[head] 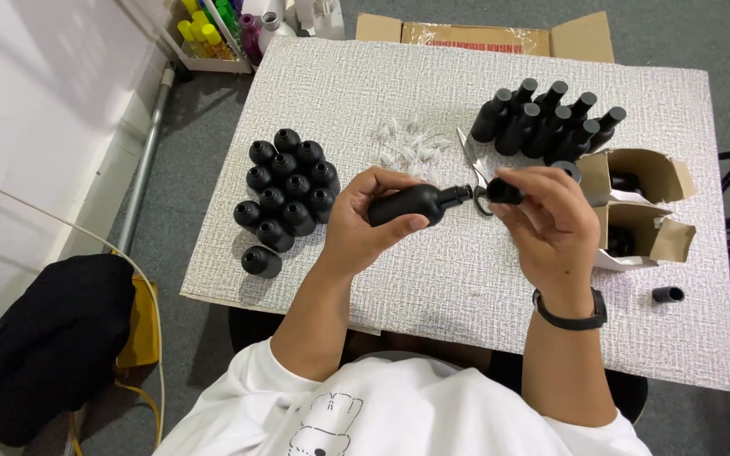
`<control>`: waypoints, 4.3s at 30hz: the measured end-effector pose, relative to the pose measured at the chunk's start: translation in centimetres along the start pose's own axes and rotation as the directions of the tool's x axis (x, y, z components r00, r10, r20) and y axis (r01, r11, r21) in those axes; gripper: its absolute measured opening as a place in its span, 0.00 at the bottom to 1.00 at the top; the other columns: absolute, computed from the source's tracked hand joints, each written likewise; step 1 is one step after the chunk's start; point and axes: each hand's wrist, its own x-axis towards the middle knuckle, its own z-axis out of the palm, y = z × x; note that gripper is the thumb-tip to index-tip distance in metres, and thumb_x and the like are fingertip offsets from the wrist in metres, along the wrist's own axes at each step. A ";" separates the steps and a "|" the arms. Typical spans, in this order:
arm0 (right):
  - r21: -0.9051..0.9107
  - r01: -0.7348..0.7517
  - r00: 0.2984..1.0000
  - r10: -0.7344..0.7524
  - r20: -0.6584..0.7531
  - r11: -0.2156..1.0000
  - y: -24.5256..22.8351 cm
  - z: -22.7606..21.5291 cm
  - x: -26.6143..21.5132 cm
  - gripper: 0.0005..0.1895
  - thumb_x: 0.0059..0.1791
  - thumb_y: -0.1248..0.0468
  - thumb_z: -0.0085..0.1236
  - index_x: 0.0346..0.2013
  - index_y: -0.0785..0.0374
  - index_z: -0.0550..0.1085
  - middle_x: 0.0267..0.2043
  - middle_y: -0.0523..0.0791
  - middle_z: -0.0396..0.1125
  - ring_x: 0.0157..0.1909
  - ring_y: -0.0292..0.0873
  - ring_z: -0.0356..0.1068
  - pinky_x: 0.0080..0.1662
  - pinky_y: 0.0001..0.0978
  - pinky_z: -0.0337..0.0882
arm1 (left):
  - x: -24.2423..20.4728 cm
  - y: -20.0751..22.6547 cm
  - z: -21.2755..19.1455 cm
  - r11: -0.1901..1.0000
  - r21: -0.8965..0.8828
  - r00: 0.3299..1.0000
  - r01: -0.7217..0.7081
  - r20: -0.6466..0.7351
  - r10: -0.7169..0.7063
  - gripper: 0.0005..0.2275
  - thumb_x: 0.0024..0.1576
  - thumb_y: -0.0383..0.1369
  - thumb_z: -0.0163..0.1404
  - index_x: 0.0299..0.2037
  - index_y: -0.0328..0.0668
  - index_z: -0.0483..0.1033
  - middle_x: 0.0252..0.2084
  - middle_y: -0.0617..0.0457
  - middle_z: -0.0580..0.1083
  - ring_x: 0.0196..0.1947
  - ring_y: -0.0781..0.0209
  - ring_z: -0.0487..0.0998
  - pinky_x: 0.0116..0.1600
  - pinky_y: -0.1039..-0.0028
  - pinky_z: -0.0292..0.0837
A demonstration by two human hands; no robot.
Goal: Assembling perfume bottles by attaching nozzles and placing them into cardboard boxes for packaging.
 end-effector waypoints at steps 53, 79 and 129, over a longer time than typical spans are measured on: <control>0.147 -0.097 0.992 0.083 0.095 0.984 0.0 0.8 -1.2 0.12 0.44 0.84 0.59 0.40 0.74 0.78 0.39 0.58 0.76 0.41 0.50 0.79 0.37 0.35 0.83 | -0.3 2.9 0.4 0.940 0.203 0.962 0.273 -0.068 -0.264 0.10 0.54 0.30 0.61 0.35 0.27 0.78 0.19 0.48 0.70 0.13 0.70 0.70 0.14 0.87 0.64; 0.316 -0.222 0.974 0.196 0.112 0.923 1.9 0.1 -2.3 0.10 0.47 0.81 0.54 0.43 0.77 0.71 0.44 0.62 0.73 0.45 0.53 0.78 0.49 0.43 0.81 | -0.7 -1.1 -2.3 0.910 -0.136 0.918 0.392 0.002 -0.395 0.12 0.55 0.29 0.60 0.45 0.30 0.74 0.28 0.50 0.67 0.18 0.68 0.68 0.17 0.82 0.61; -0.574 -0.280 0.956 0.275 -0.099 0.769 4.3 -3.3 -9.9 0.17 0.43 0.70 0.72 0.44 0.64 0.76 0.38 0.50 0.76 0.45 0.52 0.77 0.48 0.41 0.77 | -4.3 -13.2 -2.4 0.536 0.844 0.999 0.029 -0.017 -0.029 0.23 0.47 0.44 0.67 0.51 0.55 0.73 0.53 0.61 0.80 0.55 0.57 0.78 0.64 0.53 0.56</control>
